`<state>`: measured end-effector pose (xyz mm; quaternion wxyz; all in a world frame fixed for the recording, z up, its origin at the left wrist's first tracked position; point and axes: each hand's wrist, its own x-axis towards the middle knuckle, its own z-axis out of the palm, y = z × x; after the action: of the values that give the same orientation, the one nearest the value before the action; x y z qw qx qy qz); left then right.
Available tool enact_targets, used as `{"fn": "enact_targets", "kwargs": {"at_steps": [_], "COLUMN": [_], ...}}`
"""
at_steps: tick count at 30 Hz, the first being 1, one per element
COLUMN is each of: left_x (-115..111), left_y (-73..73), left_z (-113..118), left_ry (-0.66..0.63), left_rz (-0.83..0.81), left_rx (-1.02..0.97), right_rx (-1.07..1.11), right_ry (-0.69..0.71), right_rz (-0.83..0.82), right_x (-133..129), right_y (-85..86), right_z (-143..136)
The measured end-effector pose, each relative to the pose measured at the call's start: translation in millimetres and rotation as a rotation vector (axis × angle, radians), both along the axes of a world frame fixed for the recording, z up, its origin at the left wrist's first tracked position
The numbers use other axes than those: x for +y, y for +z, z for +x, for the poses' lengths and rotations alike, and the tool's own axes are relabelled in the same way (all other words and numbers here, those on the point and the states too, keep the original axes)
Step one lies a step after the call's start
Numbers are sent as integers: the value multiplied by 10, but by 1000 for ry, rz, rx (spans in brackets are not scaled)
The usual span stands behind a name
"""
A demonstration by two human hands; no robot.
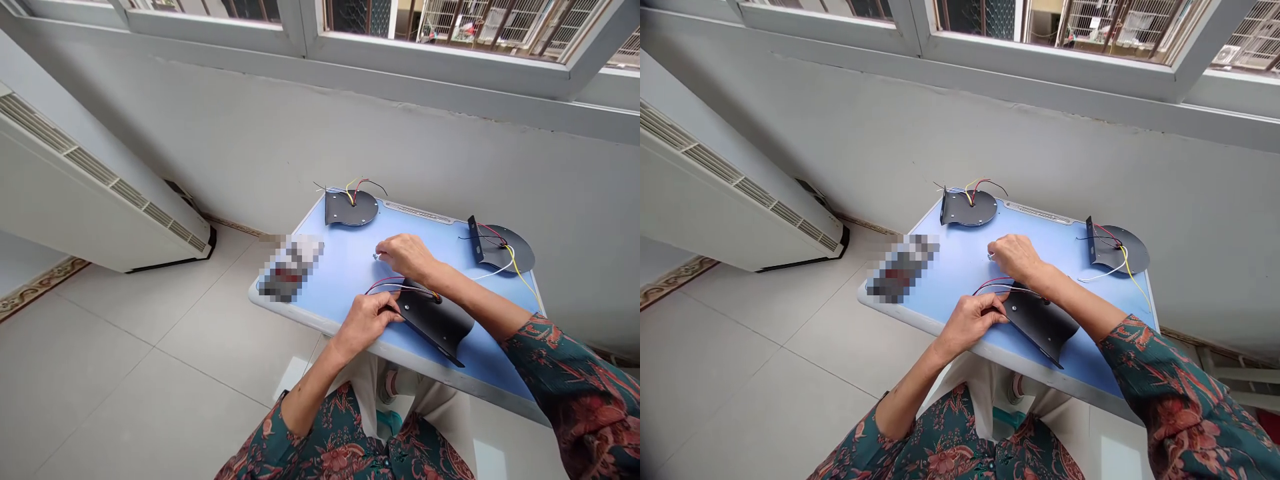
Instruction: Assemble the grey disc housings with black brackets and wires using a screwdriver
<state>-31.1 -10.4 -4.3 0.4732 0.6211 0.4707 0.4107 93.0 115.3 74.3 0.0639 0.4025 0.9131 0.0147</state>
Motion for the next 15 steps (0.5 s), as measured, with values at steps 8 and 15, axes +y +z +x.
{"fn": "enact_targets", "kwargs": {"at_steps": [8, 15], "left_x": [8, 15], "left_y": [1, -1], "left_z": [-7, -55], "left_ry": [-12, -46], "left_rz": [20, 84], "left_rx": [3, 27], "right_rx": [-99, 295], "right_ry": [111, -13], "right_rz": [17, 69], "right_x": [14, -41], "right_y": [-80, 151], "right_z": [-103, 193]}}
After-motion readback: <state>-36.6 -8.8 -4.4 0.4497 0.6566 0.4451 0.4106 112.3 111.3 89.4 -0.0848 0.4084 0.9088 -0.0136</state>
